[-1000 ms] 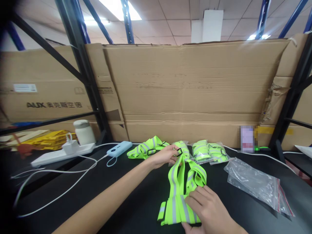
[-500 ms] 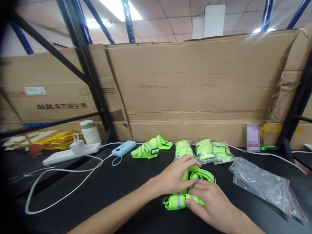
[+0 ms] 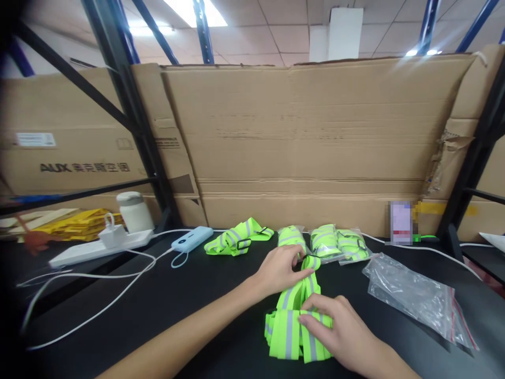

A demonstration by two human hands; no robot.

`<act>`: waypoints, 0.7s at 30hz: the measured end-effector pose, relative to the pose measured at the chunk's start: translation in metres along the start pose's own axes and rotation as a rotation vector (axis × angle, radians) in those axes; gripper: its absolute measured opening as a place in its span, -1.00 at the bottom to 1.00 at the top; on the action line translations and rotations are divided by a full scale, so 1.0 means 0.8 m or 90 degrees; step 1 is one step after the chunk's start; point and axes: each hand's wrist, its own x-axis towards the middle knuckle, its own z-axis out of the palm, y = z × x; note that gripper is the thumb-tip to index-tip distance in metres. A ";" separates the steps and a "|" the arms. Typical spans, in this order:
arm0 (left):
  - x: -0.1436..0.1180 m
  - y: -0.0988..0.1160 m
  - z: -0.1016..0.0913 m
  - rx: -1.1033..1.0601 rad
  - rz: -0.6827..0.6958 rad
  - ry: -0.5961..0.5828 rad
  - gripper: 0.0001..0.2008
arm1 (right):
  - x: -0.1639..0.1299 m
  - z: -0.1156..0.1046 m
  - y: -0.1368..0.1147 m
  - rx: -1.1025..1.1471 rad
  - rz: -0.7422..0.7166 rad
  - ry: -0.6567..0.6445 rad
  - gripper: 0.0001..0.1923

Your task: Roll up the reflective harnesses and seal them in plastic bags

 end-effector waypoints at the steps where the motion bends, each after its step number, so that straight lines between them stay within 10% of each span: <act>1: -0.004 -0.006 -0.001 -0.002 -0.007 0.013 -0.64 | 0.004 0.002 -0.001 0.019 0.006 -0.007 -0.76; 12: -0.044 -0.015 -0.021 -0.415 0.048 -0.138 -0.55 | 0.020 0.016 0.006 -0.023 0.048 0.014 -0.90; 16: -0.080 -0.003 -0.032 -0.269 0.225 -0.161 -0.49 | 0.022 0.021 0.014 -0.120 0.046 0.026 -0.88; 21: -0.110 -0.004 -0.033 -0.099 0.244 -0.123 -0.59 | 0.020 0.012 0.013 -0.141 -0.026 0.015 -0.65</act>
